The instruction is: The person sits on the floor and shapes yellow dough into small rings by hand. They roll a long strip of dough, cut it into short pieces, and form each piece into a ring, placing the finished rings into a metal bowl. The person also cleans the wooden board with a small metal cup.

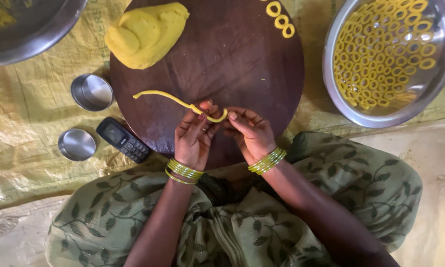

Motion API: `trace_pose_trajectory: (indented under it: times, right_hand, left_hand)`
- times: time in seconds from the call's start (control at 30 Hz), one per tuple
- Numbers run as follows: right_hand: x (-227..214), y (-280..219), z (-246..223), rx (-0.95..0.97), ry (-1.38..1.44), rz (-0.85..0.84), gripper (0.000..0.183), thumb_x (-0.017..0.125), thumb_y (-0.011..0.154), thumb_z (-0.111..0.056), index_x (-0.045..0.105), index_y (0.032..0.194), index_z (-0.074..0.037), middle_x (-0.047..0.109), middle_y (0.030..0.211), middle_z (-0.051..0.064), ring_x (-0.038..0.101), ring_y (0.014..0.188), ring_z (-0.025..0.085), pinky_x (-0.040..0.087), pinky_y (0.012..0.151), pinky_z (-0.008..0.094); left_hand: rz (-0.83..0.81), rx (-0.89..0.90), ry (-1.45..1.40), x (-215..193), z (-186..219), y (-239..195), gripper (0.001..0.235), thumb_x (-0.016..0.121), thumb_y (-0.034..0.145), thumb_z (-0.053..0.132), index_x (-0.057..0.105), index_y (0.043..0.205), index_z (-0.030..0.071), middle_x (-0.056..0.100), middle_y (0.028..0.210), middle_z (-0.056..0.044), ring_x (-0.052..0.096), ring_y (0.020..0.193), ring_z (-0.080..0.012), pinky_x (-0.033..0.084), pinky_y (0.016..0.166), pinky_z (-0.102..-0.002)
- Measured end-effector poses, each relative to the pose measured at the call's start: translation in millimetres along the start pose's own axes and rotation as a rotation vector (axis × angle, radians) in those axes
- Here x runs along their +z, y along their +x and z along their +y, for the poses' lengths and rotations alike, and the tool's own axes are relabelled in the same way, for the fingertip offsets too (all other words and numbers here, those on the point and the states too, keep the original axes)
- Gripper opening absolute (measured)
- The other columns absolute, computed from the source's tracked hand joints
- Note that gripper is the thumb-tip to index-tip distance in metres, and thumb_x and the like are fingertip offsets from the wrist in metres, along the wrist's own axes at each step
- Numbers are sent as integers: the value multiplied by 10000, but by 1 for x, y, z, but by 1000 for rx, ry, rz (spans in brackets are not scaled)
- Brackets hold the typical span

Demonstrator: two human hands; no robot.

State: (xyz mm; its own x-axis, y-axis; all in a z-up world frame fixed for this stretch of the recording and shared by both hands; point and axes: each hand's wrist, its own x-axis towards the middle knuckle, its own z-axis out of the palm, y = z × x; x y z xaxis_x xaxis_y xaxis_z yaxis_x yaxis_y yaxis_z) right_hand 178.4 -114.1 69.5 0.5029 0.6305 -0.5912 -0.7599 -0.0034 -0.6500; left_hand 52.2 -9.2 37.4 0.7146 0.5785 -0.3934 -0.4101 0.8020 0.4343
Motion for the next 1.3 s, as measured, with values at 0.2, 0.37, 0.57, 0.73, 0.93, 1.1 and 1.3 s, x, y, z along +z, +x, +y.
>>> trace_pose_trajectory:
  times: [0.2,0.37,0.57,0.73,0.93,1.1,1.3]
  right_hand:
    - [-2,-2,5,-15,25,-21,263,737,953,-117,695,1192,-16,741,1108,80,718,974,176,572,816,340]
    - [-10,4,9,29,1,13,298,699,951,-82,658,1241,-28,730,1062,53,727,936,194,577,741,345]
    - [-4,-1,15,165,35,-35,253,660,990,-140,668,1217,-30,750,1054,79,735,915,203,574,728,357]
    - [-3,0,7,-16,63,-148,226,657,1029,-155,705,1194,-9,757,1102,103,729,956,199,592,846,365]
    - [-2,-1,2,-64,67,-42,202,694,1015,-124,698,1199,-41,755,1176,95,694,981,165,552,824,327]
    - [1,-2,1,-42,70,-39,199,693,985,-155,703,1163,-68,762,1089,91,726,915,188,579,774,340]
    - [-1,-2,1,-73,83,-23,178,695,1013,-157,701,1168,-70,758,1069,70,718,924,150,546,743,304]
  left_hand:
    - [89,-34,2,-3,-2,2,277,589,1057,49,654,1325,13,678,1319,-91,634,1206,-215,535,1013,-393]
    - [54,-28,-66,1,2,-1,328,558,1048,27,592,1374,11,665,1306,-107,644,1250,-272,540,1039,-407]
    - [-86,10,-124,9,11,-4,368,537,1068,6,537,1436,-14,667,1305,-117,618,1309,-284,529,1108,-422]
    - [-43,-58,-61,10,11,-6,354,546,1068,46,559,1419,0,688,1294,-111,656,1223,-238,543,947,-354]
    - [162,-210,121,1,4,-1,313,617,1045,183,636,1313,23,724,1124,-77,679,1020,-178,536,814,-324]
    - [302,-484,32,0,0,4,353,610,1007,390,639,1172,79,732,1027,-108,671,951,-225,545,798,-354]
    - [55,87,146,5,8,-3,285,615,1030,126,618,1309,69,708,1235,-86,681,1141,-170,534,918,-341]
